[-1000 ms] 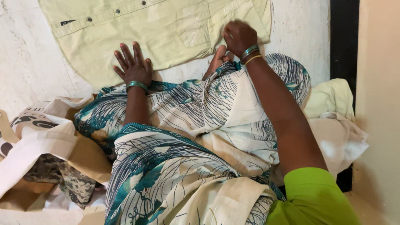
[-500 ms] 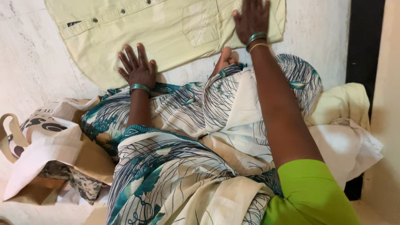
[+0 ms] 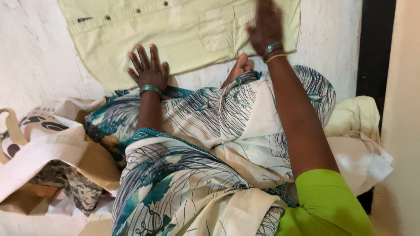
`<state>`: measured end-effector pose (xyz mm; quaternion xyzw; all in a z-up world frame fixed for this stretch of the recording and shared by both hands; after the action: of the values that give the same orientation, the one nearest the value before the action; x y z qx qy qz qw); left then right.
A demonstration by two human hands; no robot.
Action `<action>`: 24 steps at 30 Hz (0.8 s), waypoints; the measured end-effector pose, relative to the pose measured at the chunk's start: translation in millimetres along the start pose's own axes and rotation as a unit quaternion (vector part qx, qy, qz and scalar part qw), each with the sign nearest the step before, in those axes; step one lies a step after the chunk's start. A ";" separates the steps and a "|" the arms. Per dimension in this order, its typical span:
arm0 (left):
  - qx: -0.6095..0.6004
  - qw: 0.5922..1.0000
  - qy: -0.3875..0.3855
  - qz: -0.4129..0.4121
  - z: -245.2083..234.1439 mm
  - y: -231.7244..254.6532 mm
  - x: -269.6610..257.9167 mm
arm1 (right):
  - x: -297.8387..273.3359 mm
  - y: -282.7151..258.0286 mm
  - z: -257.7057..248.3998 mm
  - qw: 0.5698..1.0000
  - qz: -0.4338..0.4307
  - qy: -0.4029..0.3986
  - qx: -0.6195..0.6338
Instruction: The person folds a light-colored shirt by smoothing it out on the floor, folding in the sides, and then folding it in half.
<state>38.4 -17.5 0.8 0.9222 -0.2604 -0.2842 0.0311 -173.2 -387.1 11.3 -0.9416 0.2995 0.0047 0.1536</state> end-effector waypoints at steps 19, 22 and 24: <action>0.014 1.000 0.016 0.006 5.8 -4.0 3.9 | -0.7 54.4 -36.4 0.949 0.313 0.017 -0.034; 0.004 1.000 0.022 0.005 3.7 -2.1 7.8 | -9.5 60.4 -32.7 0.949 0.309 0.030 -0.048; -0.004 1.000 0.016 0.001 4.7 -2.2 8.0 | -8.0 44.7 -24.0 0.968 0.234 0.044 -0.074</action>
<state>42.5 -19.2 -7.6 0.9262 -0.2600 -0.2701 0.0393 -207.1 -424.2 22.2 -0.8533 0.5169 0.0215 0.0651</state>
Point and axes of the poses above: each hand's wrist, its own x-axis towards the middle knuckle, its own z-axis out of the palm, y = z × x, the point moved 7 cm from there along x, towards the middle knuckle, and after that the axes turned 2 degrees about -y, right-handed, at the moved point
